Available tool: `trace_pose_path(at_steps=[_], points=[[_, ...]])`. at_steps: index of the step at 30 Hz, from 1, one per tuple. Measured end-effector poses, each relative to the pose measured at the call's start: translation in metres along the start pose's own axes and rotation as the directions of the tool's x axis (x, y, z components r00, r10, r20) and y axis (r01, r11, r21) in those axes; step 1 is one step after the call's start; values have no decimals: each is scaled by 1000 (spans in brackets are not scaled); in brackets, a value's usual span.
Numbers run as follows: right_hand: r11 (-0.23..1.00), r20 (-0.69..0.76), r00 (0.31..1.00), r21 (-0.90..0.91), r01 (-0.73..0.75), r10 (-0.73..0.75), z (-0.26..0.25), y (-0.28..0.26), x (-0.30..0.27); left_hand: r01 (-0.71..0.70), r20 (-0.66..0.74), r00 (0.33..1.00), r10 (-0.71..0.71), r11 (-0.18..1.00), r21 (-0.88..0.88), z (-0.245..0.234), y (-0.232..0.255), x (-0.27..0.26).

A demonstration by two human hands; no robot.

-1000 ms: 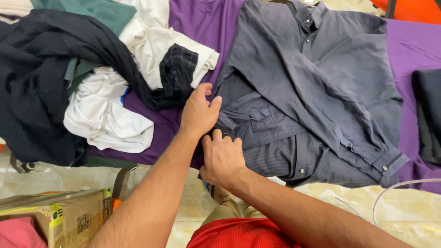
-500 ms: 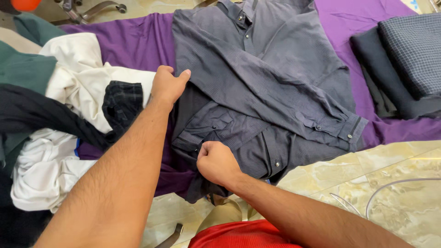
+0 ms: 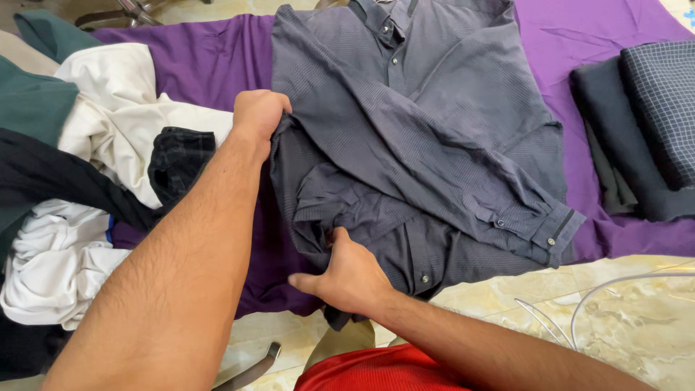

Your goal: The person folds a dark grey shirt on a purple-covered table, smoothing and aligning the fabric before stacking it. The person then picks up a light grey checkered shirt and begins to fold it.

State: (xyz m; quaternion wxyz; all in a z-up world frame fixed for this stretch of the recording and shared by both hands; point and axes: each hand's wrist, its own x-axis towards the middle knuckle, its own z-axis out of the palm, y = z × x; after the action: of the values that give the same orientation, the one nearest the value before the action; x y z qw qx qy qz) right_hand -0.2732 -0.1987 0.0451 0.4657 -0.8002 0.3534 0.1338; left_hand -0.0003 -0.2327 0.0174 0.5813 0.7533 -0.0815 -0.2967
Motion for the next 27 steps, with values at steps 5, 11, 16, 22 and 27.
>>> trace_pose_path(at_steps=[5,11,16,22,27], points=[[994,250,962,6,-109,104,-41,41,-2,-207,-79,973,217,972,114,56,30,-11],[993,487,865,-32,-118,118,-105,104,-15,-370,-27,918,396,877,308,166,29,-18],[980,494,869,-183,82,20,-106,152,-18,-381,89,892,442,633,674,202,-11,-15],[957,491,871,-244,158,-18,-81,196,-30,-412,145,864,482,511,755,203,-26,-49],[952,695,719,-217,215,-4,-105,205,-29,-579,227,730,645,406,708,198,-47,-116]])
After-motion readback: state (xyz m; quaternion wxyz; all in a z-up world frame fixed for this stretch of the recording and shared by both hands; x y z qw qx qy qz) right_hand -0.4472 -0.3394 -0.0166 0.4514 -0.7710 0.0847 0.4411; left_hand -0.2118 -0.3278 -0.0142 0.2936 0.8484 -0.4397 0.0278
